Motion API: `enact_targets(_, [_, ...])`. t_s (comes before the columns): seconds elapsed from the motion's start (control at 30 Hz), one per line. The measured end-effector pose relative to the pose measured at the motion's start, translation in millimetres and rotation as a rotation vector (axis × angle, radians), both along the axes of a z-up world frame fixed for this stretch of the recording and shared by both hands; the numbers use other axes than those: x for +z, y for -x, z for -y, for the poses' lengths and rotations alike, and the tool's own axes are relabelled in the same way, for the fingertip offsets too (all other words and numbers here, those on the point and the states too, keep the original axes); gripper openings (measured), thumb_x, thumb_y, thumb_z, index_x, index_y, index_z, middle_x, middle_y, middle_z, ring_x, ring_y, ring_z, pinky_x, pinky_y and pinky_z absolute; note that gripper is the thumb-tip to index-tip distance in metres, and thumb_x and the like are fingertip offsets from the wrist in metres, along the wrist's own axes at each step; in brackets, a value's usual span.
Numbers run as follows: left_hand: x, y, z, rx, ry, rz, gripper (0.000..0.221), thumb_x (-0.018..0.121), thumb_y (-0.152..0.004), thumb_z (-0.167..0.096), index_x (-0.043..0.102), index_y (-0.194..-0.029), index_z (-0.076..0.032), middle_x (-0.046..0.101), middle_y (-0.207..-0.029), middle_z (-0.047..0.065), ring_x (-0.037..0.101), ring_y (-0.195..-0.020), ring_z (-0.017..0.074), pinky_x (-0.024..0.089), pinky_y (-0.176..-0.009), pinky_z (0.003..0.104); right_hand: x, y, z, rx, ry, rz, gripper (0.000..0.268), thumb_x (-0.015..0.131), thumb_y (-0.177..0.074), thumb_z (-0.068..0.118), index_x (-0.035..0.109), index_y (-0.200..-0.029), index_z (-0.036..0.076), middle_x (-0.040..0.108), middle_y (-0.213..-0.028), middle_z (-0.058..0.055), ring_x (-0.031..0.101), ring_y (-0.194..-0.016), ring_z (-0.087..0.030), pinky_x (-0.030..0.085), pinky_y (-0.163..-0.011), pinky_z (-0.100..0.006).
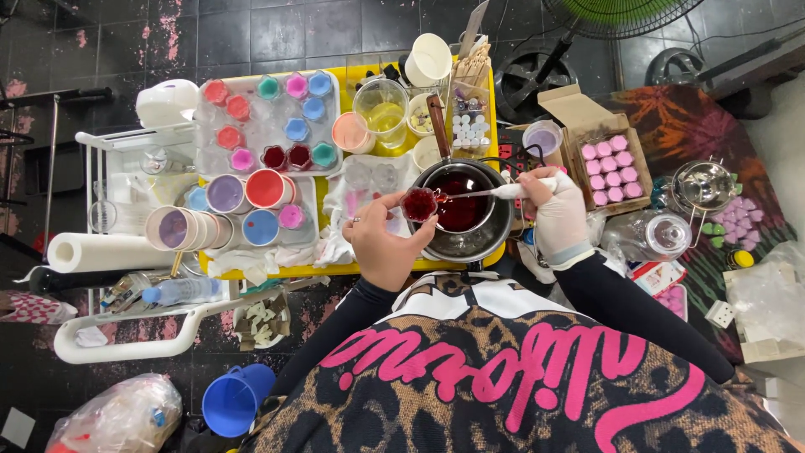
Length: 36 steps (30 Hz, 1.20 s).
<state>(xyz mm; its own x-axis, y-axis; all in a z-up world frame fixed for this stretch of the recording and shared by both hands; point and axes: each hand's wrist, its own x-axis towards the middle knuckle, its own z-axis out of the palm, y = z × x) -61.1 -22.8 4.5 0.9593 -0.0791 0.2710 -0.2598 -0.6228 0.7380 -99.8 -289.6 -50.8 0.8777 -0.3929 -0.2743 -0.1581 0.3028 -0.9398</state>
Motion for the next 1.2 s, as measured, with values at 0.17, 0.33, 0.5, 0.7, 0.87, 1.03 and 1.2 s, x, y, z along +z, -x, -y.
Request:
enact_targets(0.17, [-1.6, -1.4, -1.1, -0.015, -0.016, -0.002, 0.05, 0.09, -0.069, -0.04, 0.073, -0.108, -0.014, 0.069, -0.096, 0.001, 0.064, -0.093, 0.0182, 0.033, -0.098, 0.041, 25.6, -2.7, 6.5, -0.059, -0.074, 0.077, 0.012, 0.068, -0.1, 0.013, 0.06, -0.104, 0.006, 0.064, -0.082, 0.0, 0.054, -0.065, -0.005, 0.041, -0.058, -0.019])
enact_targets(0.33, [-2.0, -6.6, 0.1, -0.057, -0.008, -0.002, 0.05, 0.089, -0.069, -0.041, 0.073, -0.109, -0.015, 0.071, -0.098, 0.0, 0.065, -0.092, 0.0175, 0.033, -0.1, 0.042, 49.7, 2.8, 7.3, -0.101, -0.079, 0.13, 0.013, 0.068, -0.102, 0.013, 0.058, -0.104, 0.005, 0.064, -0.083, -0.001, 0.051, -0.066, -0.004, 0.04, -0.06, -0.019])
enact_targets(0.5, [-2.9, -14.6, 8.9, -0.14, -0.011, 0.004, 0.047, 0.088, -0.07, -0.041, 0.074, -0.109, -0.017, 0.072, -0.101, 0.001, 0.065, -0.096, 0.018, 0.031, -0.098, 0.042, 81.0, 11.7, -2.9, -0.1, -0.047, 0.166, 0.013, 0.067, -0.103, 0.013, 0.059, -0.103, 0.004, 0.062, -0.083, 0.0, 0.051, -0.068, -0.004, 0.038, -0.061, -0.018])
enact_targets(0.7, [0.9, -21.8, 17.2, -0.203, -0.012, -0.002, 0.048, 0.087, -0.07, -0.042, 0.074, -0.109, -0.017, 0.07, -0.098, 0.001, 0.064, -0.092, 0.017, 0.032, -0.094, 0.041, 98.4, 25.9, -23.0, -0.09, 0.14, 0.008, 0.009, 0.068, -0.101, 0.011, 0.061, -0.103, 0.006, 0.062, -0.084, 0.003, 0.048, -0.066, -0.002, 0.035, -0.054, -0.019])
enact_targets(0.87, [4.8, -29.0, 19.8, -0.232, -0.022, -0.035, 0.049, 0.088, -0.07, -0.042, 0.073, -0.109, -0.016, 0.068, -0.093, 0.0, 0.062, -0.085, 0.016, 0.032, -0.095, 0.042, 97.7, 40.1, -19.6, 0.088, 0.618, 0.307, 0.007, 0.07, -0.1, 0.006, 0.063, -0.1, 0.004, 0.067, -0.091, 0.0, 0.053, -0.076, -0.003, 0.043, -0.066, -0.02])
enact_targets(1.03, [3.3, -33.4, 20.1, -0.236, -0.04, -0.088, 0.05, 0.087, -0.069, -0.043, 0.074, -0.109, -0.016, 0.068, -0.09, 0.0, 0.063, -0.085, 0.0159, 0.032, -0.095, 0.041, 95.4, 48.3, -12.9, 0.124, 0.775, 0.49, 0.01, 0.07, -0.102, 0.007, 0.061, -0.102, 0.004, 0.065, -0.094, -0.002, 0.058, -0.077, -0.003, 0.046, -0.073, -0.022])
enact_targets(1.2, [8.1, -35.2, 14.9, -0.265, -0.027, -0.051, 0.05, 0.087, -0.069, -0.041, 0.074, -0.109, -0.015, 0.07, -0.092, 0.001, 0.065, -0.089, 0.0179, 0.032, -0.098, 0.042, 72.2, 39.8, -9.6, -0.153, 0.338, 0.213, 0.007, 0.065, -0.105, 0.009, 0.062, -0.106, 0.003, 0.076, -0.101, -0.007, 0.058, -0.075, -0.002, 0.046, -0.064, -0.018])
